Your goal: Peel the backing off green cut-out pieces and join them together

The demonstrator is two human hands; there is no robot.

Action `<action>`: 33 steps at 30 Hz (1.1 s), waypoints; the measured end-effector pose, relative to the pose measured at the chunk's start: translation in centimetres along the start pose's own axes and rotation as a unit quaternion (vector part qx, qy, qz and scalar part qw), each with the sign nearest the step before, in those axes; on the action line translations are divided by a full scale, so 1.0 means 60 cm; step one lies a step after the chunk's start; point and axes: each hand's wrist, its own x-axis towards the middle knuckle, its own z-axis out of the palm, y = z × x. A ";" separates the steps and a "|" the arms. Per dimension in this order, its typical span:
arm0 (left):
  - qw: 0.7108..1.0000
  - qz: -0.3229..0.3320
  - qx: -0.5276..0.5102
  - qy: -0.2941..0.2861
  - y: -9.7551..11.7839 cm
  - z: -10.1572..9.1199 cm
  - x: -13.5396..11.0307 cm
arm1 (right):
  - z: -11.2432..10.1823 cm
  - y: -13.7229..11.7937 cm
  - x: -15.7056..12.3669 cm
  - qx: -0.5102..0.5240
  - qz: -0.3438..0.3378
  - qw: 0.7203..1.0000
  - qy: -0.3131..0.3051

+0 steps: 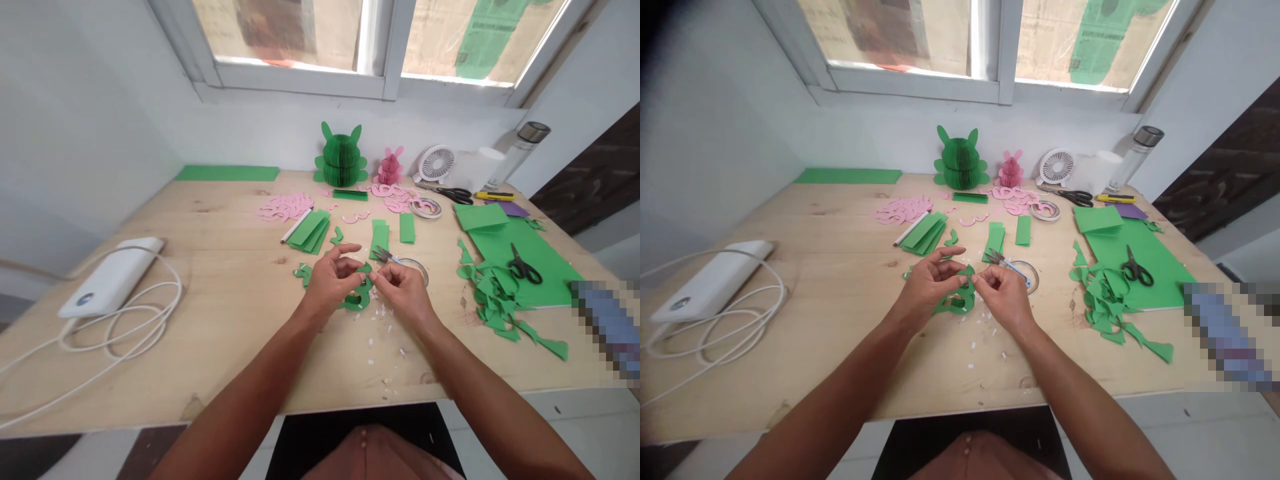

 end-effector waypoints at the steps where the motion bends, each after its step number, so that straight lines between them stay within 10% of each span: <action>1: 1.000 0.000 0.000 -0.002 0.000 0.000 0.000 | 0.000 0.000 0.000 -0.002 -0.001 1.000 0.000; 33: 0.997 0.039 0.069 0.023 -0.014 -0.003 0.006 | 0.004 -0.010 -0.003 -0.014 -0.016 0.999 0.041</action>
